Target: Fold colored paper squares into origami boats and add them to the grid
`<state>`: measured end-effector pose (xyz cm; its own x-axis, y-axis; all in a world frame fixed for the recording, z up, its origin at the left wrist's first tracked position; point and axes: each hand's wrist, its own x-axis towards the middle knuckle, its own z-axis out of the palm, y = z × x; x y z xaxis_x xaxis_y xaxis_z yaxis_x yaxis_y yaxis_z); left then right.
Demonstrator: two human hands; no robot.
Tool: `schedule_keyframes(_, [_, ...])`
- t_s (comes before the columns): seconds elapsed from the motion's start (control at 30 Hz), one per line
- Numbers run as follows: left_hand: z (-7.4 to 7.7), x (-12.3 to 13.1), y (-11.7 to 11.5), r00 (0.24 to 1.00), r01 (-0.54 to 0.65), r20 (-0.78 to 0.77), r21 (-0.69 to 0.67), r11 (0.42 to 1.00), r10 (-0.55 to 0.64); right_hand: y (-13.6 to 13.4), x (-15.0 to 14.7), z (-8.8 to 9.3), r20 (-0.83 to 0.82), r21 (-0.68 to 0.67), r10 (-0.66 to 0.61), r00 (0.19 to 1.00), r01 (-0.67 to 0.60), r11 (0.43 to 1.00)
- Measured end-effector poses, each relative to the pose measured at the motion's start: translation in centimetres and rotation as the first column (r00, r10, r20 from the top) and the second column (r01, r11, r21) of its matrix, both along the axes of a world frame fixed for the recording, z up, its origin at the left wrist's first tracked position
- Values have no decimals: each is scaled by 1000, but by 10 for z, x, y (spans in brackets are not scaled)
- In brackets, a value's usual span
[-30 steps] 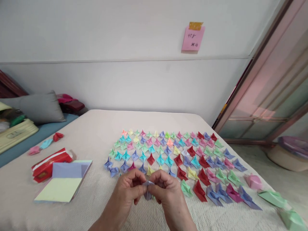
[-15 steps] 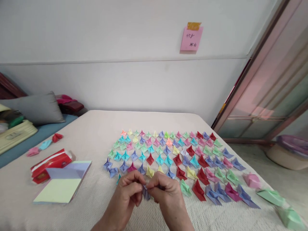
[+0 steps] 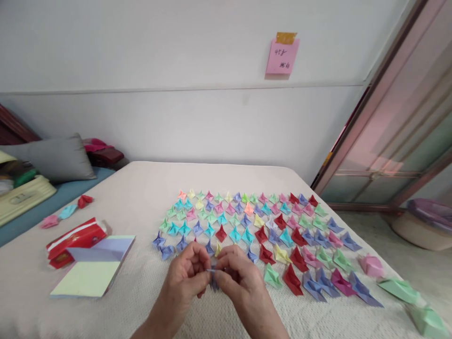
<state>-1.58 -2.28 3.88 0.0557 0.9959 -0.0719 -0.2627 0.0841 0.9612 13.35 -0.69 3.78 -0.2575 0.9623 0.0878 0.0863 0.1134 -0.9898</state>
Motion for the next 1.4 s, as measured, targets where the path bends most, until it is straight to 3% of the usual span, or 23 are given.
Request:
schedule_keyframes(0.2, [1, -1, -3, 996, -2, -91, 53, 999, 7, -1, -6, 1, 110, 242, 44, 993, -70, 968])
schedule_keyframes(0.33, [2, -2, -3, 1000, 6, -14, -1, 1000, -6, -5, -9, 2, 141, 339, 9, 990, -57, 939])
schedule_keyframes(0.47, [-1, -3, -2, 997, 4, 73, -34, 999, -2, -8, -8, 4, 136, 349, 8, 991, -55, 936])
schedule_keyframes(0.73, [-8, -5, 4, 969, 17, 248, -114, 993, 12, -4, -10, -2, 95, 251, 27, 995, -50, 967])
schedule_keyframes(0.87, [-11, -12, 11, 914, 35, 404, -190, 981, 45, 2, -3, -9, -9, 25, 88, 996, -87, 996])
schedule_keyframes(1.0, [-16, -16, 15, 819, 40, 548, -351, 936, 171, 2, 2, -14, -75, -140, 38, 996, -48, 989])
schedule_keyframes(1.07, [-18, -15, 15, 780, 38, 581, -415, 909, 233, -1, -1, -14, -7, -82, -22, 1000, 21, 996])
schedule_keyframes(1.17, [-21, -12, 14, 765, 40, 586, -457, 888, 268, -4, -9, -15, 191, 114, -139, 972, 119, 986])
schedule_keyframes(1.27, [-23, -8, 13, 802, 43, 547, -454, 890, 240, -6, -14, -16, 348, 263, -185, 919, 94, 960])
schedule_keyframes(1.4, [-19, -5, 10, 888, 24, 442, -315, 949, 125, -7, -14, -16, 347, 313, -205, 915, 93, 945])
